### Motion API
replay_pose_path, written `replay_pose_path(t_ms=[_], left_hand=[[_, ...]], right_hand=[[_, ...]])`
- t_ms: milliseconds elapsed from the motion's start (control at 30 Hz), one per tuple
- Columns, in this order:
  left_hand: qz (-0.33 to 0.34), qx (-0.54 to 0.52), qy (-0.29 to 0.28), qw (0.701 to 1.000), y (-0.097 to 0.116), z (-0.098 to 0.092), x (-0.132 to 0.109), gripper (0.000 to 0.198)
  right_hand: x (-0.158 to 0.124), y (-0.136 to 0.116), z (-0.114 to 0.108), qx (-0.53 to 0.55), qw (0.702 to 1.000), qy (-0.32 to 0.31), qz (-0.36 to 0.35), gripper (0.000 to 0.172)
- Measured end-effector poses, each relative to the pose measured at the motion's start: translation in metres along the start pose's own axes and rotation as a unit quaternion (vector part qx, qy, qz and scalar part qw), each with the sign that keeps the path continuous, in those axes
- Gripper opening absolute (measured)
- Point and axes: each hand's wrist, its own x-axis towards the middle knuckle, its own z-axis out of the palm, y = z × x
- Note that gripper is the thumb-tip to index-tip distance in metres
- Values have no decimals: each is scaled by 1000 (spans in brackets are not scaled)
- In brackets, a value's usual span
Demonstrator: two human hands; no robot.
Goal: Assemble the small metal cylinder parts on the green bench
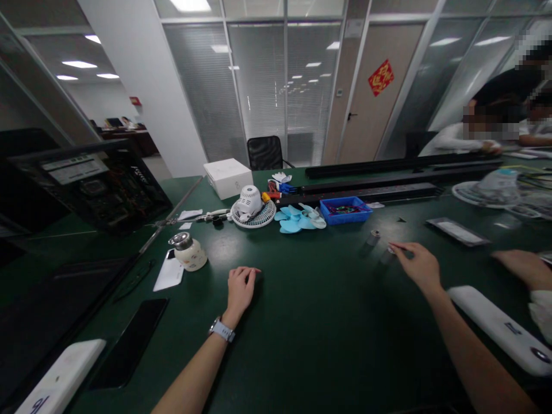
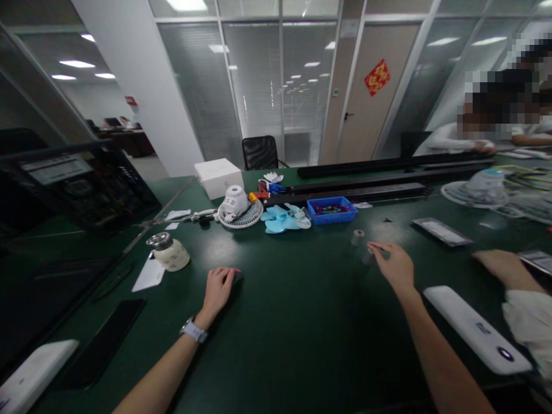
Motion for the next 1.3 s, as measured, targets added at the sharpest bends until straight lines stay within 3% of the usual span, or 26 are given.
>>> replay_pose_path(t_ms=[100,367,667,833,900,967,1067,1133,1300], left_hand=[[-1,0,-3,1000,0,0,0,39],[-1,5,-2,1000,0,-1,0,38],[-5,10,-8,1000,4,-2,-1,38],[-1,13,-4,1000,5,-2,-1,37],[-2,16,-7,1000,5,-2,-1,37],[-5,21,-12,1000,4,-2,-1,37],[-7,25,-18,1000,3,-1,0,38],[-7,24,-17,1000,3,-1,0,38],[-11,25,-14,1000,7,-2,-1,37]], right_hand=[[-7,15,7,-15,1000,-5,17,55],[-7,14,17,0,999,17,43,69],[-7,23,20,-1,998,-15,63,67],[5,9,11,-71,994,-13,82,69],[22,-5,11,-119,986,-62,103,78],[42,-18,15,-149,968,-150,134,79],[70,-33,27,-170,939,-249,164,66],[80,-37,35,-190,929,-268,169,55],[80,-47,39,-232,928,-241,161,40]])
